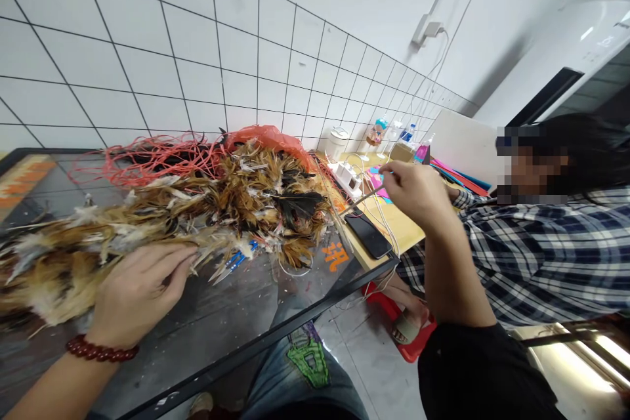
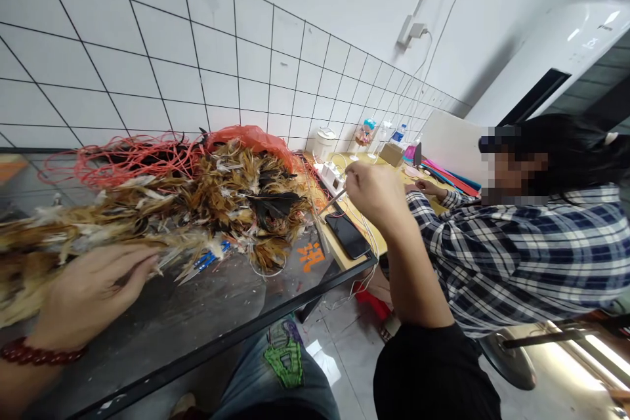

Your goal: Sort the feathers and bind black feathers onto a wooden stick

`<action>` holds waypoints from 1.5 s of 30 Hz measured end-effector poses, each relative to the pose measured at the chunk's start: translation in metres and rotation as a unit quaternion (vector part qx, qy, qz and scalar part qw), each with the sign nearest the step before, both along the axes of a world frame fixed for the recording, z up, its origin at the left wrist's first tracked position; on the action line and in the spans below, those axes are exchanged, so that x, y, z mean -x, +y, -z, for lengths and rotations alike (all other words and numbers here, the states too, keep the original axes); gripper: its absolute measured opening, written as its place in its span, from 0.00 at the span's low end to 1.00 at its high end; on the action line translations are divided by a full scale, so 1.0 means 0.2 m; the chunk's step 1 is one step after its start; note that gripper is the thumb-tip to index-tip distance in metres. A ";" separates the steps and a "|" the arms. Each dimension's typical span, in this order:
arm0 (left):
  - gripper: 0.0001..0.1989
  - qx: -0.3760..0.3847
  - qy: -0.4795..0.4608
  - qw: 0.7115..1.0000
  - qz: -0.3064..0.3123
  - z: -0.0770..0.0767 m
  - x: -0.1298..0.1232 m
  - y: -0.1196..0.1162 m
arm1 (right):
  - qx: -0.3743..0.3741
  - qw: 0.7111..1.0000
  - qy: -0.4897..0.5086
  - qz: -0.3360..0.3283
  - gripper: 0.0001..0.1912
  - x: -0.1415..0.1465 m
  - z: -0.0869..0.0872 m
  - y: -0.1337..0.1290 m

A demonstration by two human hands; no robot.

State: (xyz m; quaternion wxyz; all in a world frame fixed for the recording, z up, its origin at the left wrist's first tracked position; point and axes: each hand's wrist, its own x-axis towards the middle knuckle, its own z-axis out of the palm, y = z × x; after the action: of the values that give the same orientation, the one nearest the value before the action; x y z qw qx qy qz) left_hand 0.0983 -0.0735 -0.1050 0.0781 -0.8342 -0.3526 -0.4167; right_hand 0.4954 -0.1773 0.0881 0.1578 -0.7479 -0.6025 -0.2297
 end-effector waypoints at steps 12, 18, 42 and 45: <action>0.10 0.597 -0.581 0.510 0.213 -0.32 -0.47 -0.04 | -0.120 0.930 0.128 -0.322 0.12 0.78 0.89 -0.01; 0.17 0.576 -0.686 0.398 0.198 -0.29 -0.16 0.19 | 0.045 0.899 0.098 -0.425 0.20 0.86 0.77 0.00; 0.17 0.699 -0.642 0.240 0.205 0.03 -0.16 0.15 | 0.228 0.930 0.064 -0.281 0.15 1.67 0.53 1.88; 0.17 0.701 -0.647 0.213 0.210 0.03 -0.16 0.15 | 0.213 0.943 0.086 -0.243 0.21 1.68 0.62 1.96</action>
State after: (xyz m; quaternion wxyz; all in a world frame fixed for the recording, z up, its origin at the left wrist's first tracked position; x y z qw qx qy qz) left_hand 0.1304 -0.0432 -0.1119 -0.8840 -0.0369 -0.2428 -0.3978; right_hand 0.1598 0.2142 -0.0363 0.0967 -0.6120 -0.7848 0.0140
